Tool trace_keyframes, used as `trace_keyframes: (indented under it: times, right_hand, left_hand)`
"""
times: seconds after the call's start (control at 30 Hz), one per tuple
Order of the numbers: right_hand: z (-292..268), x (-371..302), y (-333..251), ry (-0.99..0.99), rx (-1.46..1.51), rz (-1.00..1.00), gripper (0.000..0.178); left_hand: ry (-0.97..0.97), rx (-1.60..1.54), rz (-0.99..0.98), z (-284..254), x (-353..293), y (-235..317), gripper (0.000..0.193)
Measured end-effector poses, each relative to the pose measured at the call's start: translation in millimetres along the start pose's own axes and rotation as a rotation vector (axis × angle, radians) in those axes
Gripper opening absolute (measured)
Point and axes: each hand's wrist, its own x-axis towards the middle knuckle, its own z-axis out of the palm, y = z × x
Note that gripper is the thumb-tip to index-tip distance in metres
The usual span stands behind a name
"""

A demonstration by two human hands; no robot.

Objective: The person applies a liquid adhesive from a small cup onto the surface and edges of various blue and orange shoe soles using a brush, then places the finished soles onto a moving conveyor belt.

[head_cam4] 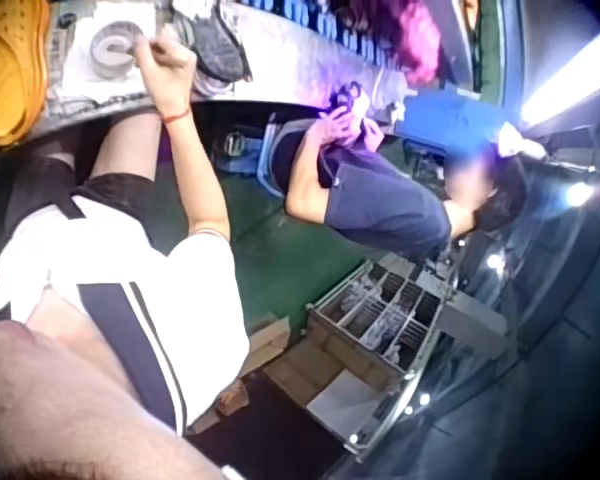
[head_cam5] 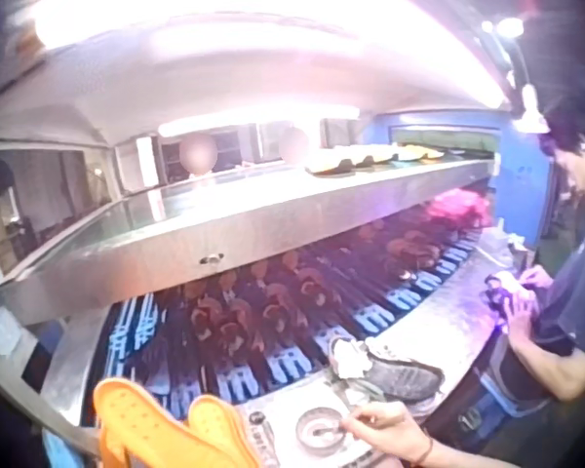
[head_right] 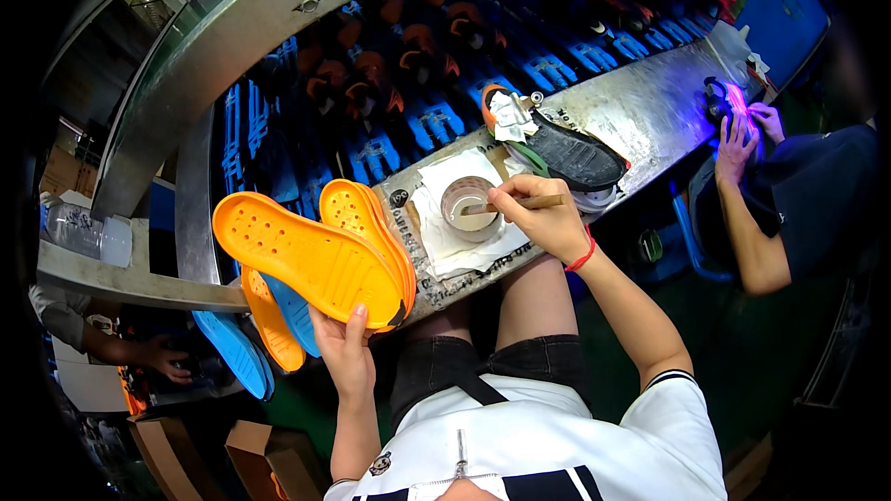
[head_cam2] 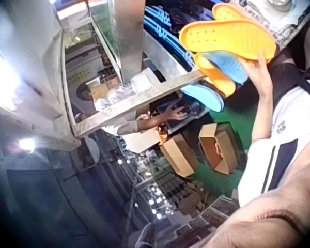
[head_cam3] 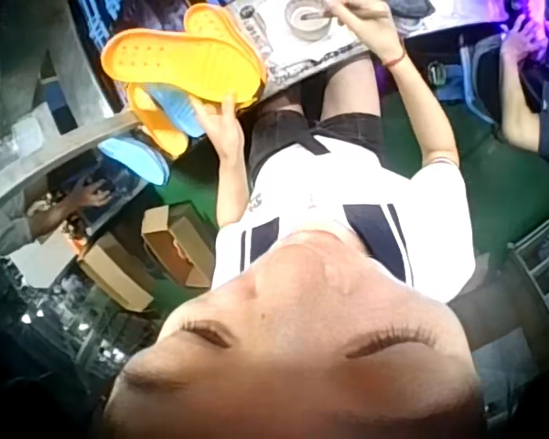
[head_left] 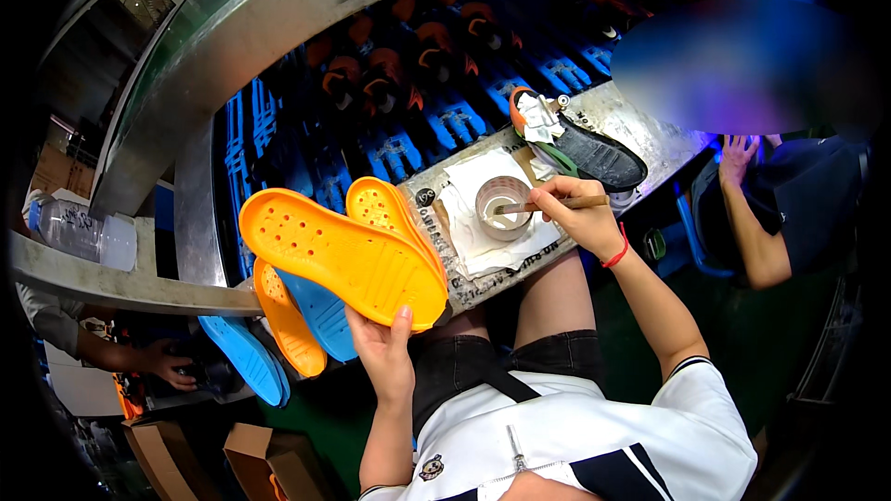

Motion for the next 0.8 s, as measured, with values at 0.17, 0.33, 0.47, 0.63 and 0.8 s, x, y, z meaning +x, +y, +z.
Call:
trace_keyframes:
  times: [0.17, 0.33, 0.47, 0.63, 0.8]
  right_hand:
    - [4, 5, 0, -0.007, -0.022, 0.012, 0.024]
    - [2, 7, 2, -0.030, -0.017, 0.032, 0.023]
    - [-3, 6, -9, -0.020, 0.019, 0.019, 0.022]
    - [-12, 4, -10, -0.036, 0.046, 0.040, 0.020]
    - [-17, -9, -33, 0.048, 0.281, 0.059, 0.020]
  left_hand:
    - [-0.039, -0.012, 0.006, 4, 8, 1, 0.059]
    - [-0.094, 0.037, 0.020, 13, 21, -2, 0.054]
    - [-0.138, 0.027, 0.028, 22, 36, -2, 0.049]
    - [-0.163, 0.039, 0.070, 34, 53, -4, 0.047]
    - [-0.187, 0.014, 0.085, 44, 57, -4, 0.047]
